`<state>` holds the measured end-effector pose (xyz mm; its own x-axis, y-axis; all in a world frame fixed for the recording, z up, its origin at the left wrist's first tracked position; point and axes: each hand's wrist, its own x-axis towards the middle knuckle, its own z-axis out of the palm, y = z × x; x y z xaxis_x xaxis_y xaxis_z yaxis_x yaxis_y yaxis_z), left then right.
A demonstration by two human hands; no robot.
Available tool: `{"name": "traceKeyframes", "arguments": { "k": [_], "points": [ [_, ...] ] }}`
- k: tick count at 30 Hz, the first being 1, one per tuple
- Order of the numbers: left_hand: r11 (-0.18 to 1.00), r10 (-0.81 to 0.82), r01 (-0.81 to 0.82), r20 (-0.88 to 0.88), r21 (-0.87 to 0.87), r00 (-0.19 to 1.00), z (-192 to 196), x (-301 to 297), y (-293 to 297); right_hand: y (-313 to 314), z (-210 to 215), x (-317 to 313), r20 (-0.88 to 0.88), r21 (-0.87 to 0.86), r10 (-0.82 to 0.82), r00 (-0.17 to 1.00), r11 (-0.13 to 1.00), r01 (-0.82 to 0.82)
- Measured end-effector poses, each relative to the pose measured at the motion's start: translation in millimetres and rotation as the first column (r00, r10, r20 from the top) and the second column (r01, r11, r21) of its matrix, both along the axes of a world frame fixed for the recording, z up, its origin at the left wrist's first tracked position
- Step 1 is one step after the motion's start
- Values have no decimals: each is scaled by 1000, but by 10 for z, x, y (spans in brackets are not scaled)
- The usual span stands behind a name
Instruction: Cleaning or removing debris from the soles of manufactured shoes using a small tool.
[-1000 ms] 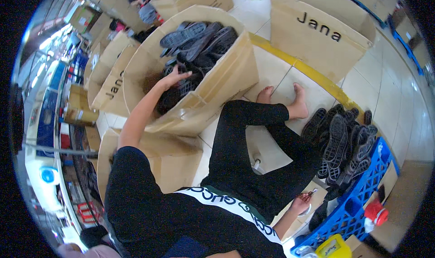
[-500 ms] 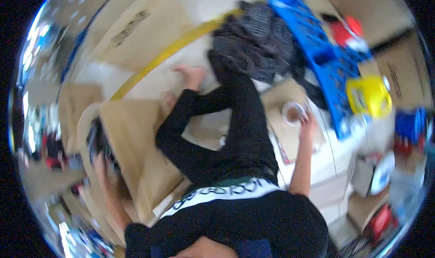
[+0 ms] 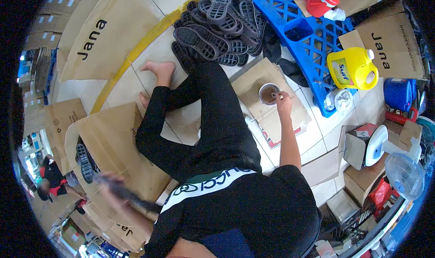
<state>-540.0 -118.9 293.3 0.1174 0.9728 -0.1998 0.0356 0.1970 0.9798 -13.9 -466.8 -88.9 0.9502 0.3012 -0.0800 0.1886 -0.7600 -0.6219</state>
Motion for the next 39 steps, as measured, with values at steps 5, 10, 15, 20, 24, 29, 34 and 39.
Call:
{"name": "traceKeyframes", "arguments": {
  "k": [5,10,15,20,24,29,34,39],
  "points": [
    [735,97,25,142,-678,985,-1353,959,-272,95,-112,-49,40,37,-23,999,999,22],
    [575,11,495,612,-651,791,-1658,1003,-366,34,-128,-47,-5,44,13,1000,999,-13],
    [470,-10,626,706,-622,708,-1457,951,-584,-137,-83,-11,-149,141,-169,974,972,190],
    [641,74,407,580,-651,811,-2054,395,-706,-506,-163,18,-40,83,-168,985,982,170],
    [635,500,393,742,-665,448,-2206,337,-731,-560,-19,-35,45,13,-271,961,963,271],
    [572,642,484,729,-662,238,-2071,303,-539,-339,260,-69,-237,172,-343,909,906,387],
    [840,330,95,642,-534,693,-2096,337,-405,148,370,-166,-772,549,-27,635,475,688],
    [671,256,408,710,-619,656,-1435,732,-592,1349,1141,-479,-812,582,391,433,485,653]
  ]
}}
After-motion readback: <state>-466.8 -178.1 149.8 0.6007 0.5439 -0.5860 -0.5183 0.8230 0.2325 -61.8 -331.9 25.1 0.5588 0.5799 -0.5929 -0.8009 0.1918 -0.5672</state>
